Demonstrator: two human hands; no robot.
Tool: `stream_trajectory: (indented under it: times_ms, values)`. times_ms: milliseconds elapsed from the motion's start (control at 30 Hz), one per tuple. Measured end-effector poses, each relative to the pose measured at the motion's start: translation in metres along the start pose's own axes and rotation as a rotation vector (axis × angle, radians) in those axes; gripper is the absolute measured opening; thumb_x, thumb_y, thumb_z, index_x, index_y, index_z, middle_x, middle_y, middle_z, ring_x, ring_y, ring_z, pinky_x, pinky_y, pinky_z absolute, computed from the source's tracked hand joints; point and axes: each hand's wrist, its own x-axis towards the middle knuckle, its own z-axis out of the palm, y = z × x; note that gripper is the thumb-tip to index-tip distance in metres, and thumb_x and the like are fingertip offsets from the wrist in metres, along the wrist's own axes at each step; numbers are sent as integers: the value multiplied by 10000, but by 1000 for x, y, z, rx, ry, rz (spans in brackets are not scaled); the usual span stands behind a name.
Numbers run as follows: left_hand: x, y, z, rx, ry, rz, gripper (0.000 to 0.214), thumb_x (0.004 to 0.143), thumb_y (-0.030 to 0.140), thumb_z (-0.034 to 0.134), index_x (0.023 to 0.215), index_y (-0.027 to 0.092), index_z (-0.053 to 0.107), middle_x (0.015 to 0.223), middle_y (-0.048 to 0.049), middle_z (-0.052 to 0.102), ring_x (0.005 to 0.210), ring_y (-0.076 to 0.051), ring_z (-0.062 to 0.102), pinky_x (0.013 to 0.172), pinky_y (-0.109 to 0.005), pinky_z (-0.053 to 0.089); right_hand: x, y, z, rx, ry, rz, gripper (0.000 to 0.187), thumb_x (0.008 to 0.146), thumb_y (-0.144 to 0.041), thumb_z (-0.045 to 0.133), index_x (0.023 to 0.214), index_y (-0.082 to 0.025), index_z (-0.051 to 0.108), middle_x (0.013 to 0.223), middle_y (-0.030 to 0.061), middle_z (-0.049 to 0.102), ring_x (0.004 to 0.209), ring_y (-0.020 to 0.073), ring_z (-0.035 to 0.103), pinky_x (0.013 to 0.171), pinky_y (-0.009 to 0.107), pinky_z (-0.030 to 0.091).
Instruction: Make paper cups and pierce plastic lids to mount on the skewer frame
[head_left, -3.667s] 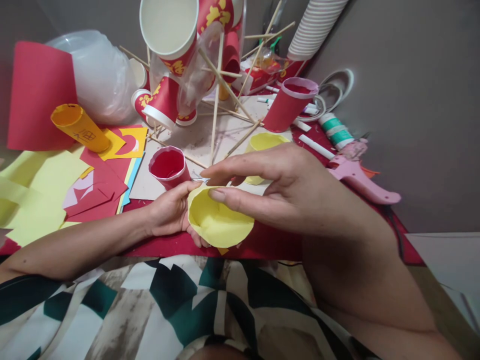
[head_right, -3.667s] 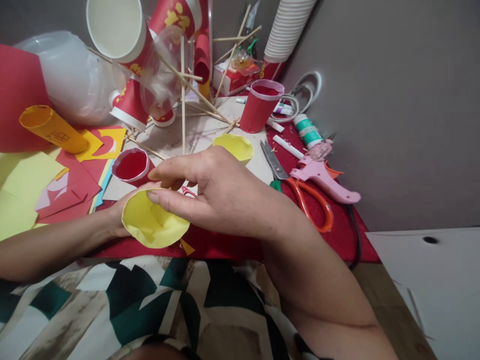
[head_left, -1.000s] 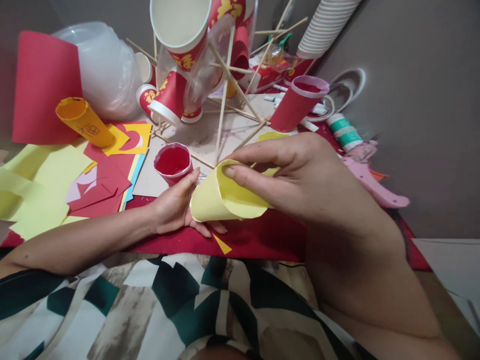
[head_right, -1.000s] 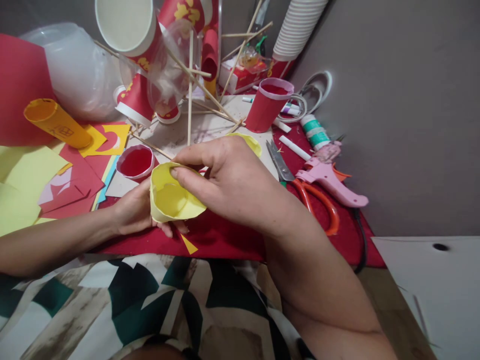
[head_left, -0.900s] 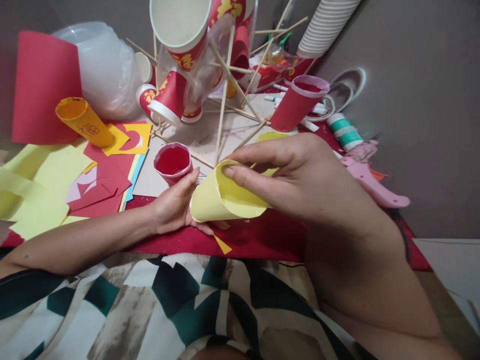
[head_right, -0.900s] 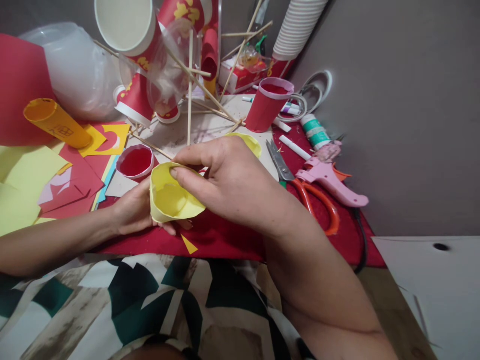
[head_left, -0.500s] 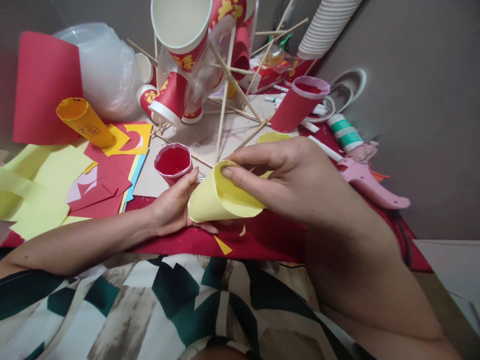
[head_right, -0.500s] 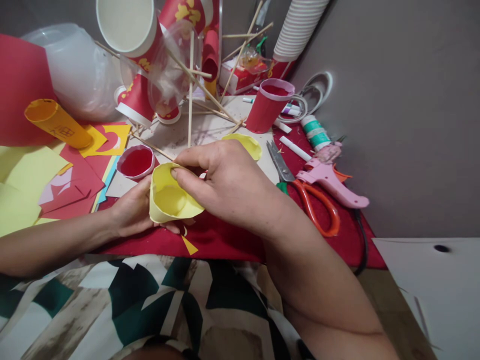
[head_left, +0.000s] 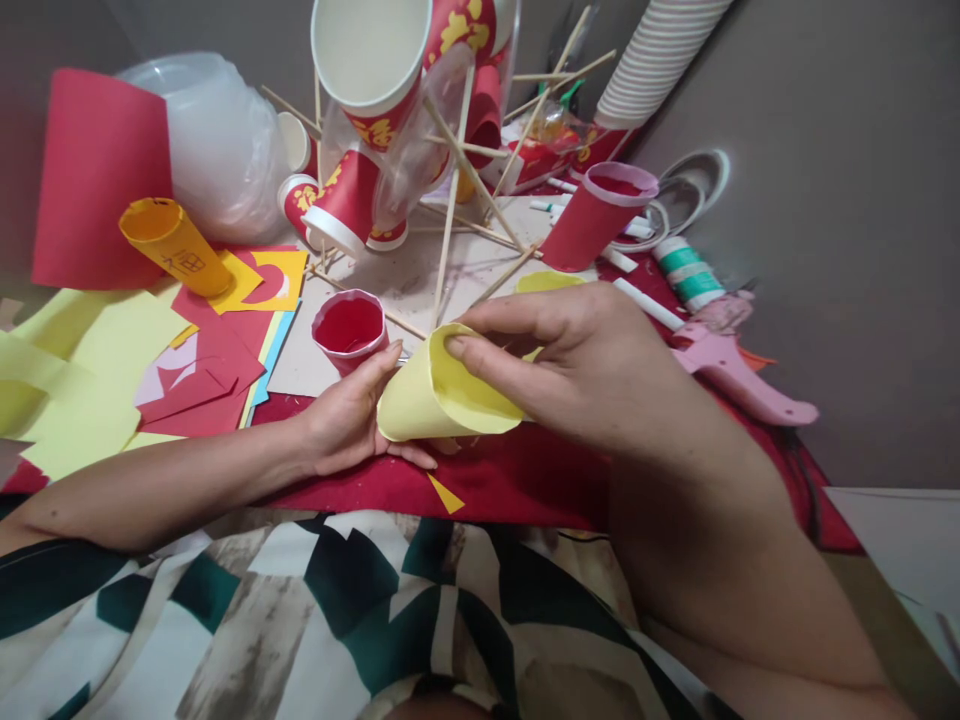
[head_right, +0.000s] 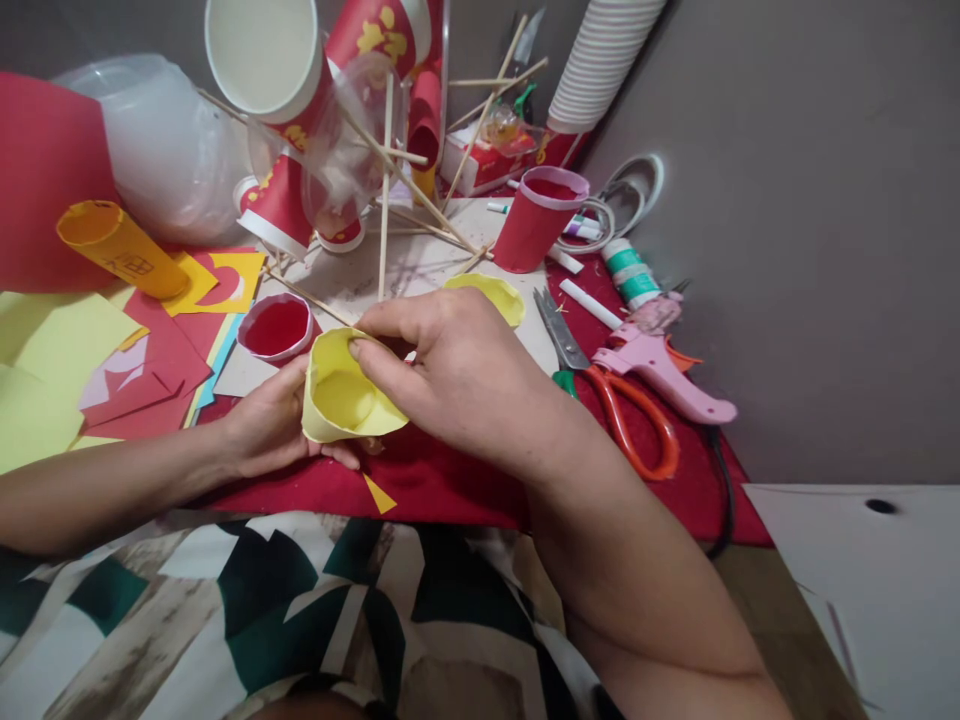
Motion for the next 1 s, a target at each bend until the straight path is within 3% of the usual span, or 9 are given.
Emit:
stream_trajectory:
  times_ms: [333, 600, 733, 833, 1000]
  values:
    - [1, 2, 8, 42, 122, -16, 730, 1081, 514, 118, 1146, 96, 713, 921, -157, 790, 798, -257, 785, 634, -321, 653, 1, -1, 1, 39, -10, 22, 256, 918, -164, 581, 685, -194, 683, 670, -15, 680, 576, 115, 586, 551, 263, 396]
    - [1, 3, 12, 86, 209, -54, 816, 1063, 566, 127, 908, 53, 742, 673, -169, 731, 584, -217, 733, 526, -268, 618, 1, -5, 1, 57, -49, 50, 266, 924, -173, 569, 698, -193, 708, 667, -14, 700, 567, 112, 592, 537, 267, 380]
    - [2, 2, 10, 114, 252, -70, 822, 1064, 543, 111, 860, 46, 734, 605, -149, 693, 502, -203, 693, 454, -270, 596, 0, -3, 2, 35, -37, 33, 184, 908, -206, 599, 892, -180, 780, 773, 5, 773, 634, 133, 663, 579, 268, 434]
    - [2, 1, 10, 130, 276, -86, 785, 1058, 562, 151, 875, 65, 730, 601, -136, 695, 469, -196, 677, 412, -267, 577, 0, -1, 3, 18, -34, 22, 263, 883, -251, 631, 1074, -157, 786, 959, 51, 817, 774, 180, 729, 674, 287, 506]
    - [0, -4, 8, 172, 310, -94, 727, 1033, 620, 247, 891, 86, 719, 606, -127, 697, 454, -196, 666, 368, -257, 552, -1, 0, 5, -26, -115, -14, 331, 871, -236, 593, 1127, -175, 793, 1088, 69, 812, 935, 244, 747, 809, 360, 543]
